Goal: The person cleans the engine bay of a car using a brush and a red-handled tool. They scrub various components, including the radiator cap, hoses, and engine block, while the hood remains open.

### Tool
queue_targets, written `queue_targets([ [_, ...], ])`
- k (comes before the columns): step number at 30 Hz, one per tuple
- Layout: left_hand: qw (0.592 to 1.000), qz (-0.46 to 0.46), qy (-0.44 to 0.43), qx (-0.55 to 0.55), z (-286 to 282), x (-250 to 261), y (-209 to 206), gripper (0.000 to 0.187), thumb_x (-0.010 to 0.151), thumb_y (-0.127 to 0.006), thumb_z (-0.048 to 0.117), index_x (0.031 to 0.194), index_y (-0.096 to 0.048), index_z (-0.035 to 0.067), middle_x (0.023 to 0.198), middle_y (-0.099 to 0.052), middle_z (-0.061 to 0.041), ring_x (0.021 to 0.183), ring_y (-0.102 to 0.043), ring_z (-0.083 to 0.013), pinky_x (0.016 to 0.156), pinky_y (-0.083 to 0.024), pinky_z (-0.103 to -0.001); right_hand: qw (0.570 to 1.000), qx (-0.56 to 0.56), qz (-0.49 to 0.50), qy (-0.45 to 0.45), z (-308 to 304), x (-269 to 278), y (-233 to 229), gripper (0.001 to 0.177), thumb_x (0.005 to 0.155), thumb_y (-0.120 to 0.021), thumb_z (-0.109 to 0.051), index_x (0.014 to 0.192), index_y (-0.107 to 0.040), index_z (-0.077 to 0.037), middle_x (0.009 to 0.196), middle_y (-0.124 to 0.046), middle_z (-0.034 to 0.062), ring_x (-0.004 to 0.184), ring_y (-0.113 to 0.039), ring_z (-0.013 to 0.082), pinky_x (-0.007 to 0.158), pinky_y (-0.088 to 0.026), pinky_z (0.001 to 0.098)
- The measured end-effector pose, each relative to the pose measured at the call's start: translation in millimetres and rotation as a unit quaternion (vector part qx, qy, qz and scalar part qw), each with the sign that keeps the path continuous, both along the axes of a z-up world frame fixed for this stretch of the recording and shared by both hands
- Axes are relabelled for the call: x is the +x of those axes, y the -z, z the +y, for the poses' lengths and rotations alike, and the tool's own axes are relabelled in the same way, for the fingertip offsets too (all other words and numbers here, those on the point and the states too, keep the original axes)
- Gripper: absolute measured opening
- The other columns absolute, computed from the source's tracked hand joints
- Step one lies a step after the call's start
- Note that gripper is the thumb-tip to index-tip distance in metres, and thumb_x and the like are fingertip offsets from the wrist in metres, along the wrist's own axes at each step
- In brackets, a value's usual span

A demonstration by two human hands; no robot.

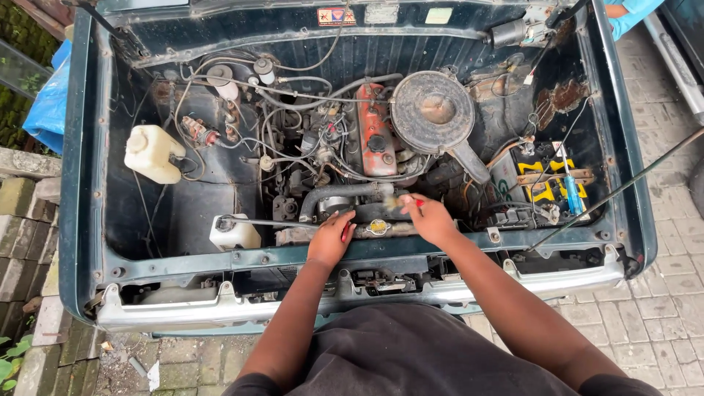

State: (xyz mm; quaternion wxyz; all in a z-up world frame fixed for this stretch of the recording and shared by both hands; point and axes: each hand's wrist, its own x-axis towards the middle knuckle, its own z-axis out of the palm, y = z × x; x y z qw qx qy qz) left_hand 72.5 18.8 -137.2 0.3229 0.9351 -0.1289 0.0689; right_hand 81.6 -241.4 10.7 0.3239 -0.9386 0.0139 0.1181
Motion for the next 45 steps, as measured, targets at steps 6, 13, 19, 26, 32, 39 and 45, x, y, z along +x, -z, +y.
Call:
queue_targets([
  [6,0.998,-0.035,-0.04,-0.036,-0.3,-5.4,-5.4,0.032,0.101,-0.064,0.035,0.132,-0.066,0.028,0.102,-0.077,-0.013,0.116,-0.069,-0.0314,0.095,-0.06,-0.042,0.998,-0.048,-0.039,0.012,9.1,0.3,-1.2,0.058,0.11,-0.042,-0.039,0.074,-0.073,-0.006,0.063,-0.067,0.0157,0.058,-0.065,0.0248,0.056,-0.055,0.033],
  [13,0.994,-0.054,-0.088,-0.045,9.6,-2.6,3.4,0.025,0.101,-0.063,0.035,0.125,-0.068,0.03,0.1,-0.076,-0.005,0.109,-0.072,-0.0257,0.091,-0.061,-0.038,0.999,0.002,-0.01,0.046,5.3,6.5,8.8,0.051,0.105,-0.04,-0.034,0.094,-0.08,-0.005,0.084,-0.076,0.0201,0.08,-0.073,0.0337,0.078,-0.059,0.044],
  [19,0.998,-0.025,-0.056,0.032,23.8,2.4,5.0,0.024,0.105,-0.056,0.033,0.126,-0.067,0.028,0.11,-0.075,-0.004,0.114,-0.071,-0.0228,0.104,-0.052,-0.038,0.985,0.07,-0.065,0.142,5.9,40.1,34.0,0.03,0.103,-0.052,-0.037,0.119,-0.074,-0.027,0.098,-0.08,-0.0007,0.098,-0.073,0.0238,0.085,-0.058,0.0409],
  [26,0.997,-0.014,-0.038,0.064,22.7,5.9,13.4,0.026,0.105,-0.054,0.033,0.127,-0.066,0.029,0.114,-0.073,-0.003,0.117,-0.069,-0.0225,0.107,-0.047,-0.037,0.997,-0.051,-0.059,0.02,26.6,52.6,66.8,0.035,0.104,-0.051,-0.043,0.128,-0.071,-0.027,0.103,-0.078,0.0114,0.101,-0.073,0.0313,0.088,-0.06,0.0446],
  [32,0.997,-0.016,-0.033,0.063,20.7,8.6,10.3,0.026,0.105,-0.053,0.032,0.126,-0.066,0.027,0.11,-0.074,-0.004,0.112,-0.071,-0.0236,0.104,-0.049,-0.037,0.998,-0.054,-0.026,0.032,21.2,52.8,40.1,0.034,0.106,-0.047,-0.038,0.118,-0.074,-0.02,0.094,-0.08,0.0055,0.091,-0.075,0.0284,0.082,-0.06,0.0426],
  [39,0.997,-0.028,-0.035,0.068,19.2,9.9,14.0,0.026,0.105,-0.054,0.032,0.126,-0.066,0.027,0.11,-0.073,-0.004,0.112,-0.071,-0.0234,0.103,-0.049,-0.037,0.998,0.01,-0.003,0.057,22.1,47.5,30.9,0.037,0.109,-0.043,-0.035,0.128,-0.071,-0.021,0.097,-0.08,0.0014,0.083,-0.074,0.0226,0.077,-0.06,0.0391],
  [45,0.996,-0.052,-0.039,0.06,18.2,9.1,6.3,0.025,0.103,-0.056,0.03,0.125,-0.067,0.026,0.108,-0.074,-0.006,0.109,-0.072,-0.025,0.101,-0.05,-0.037,0.998,0.035,0.032,0.04,2.2,62.1,71.2,0.041,0.111,-0.038,-0.039,0.113,-0.075,-0.021,0.08,-0.076,0.0028,0.053,-0.057,0.0158,0.055,-0.052,0.0348],
])
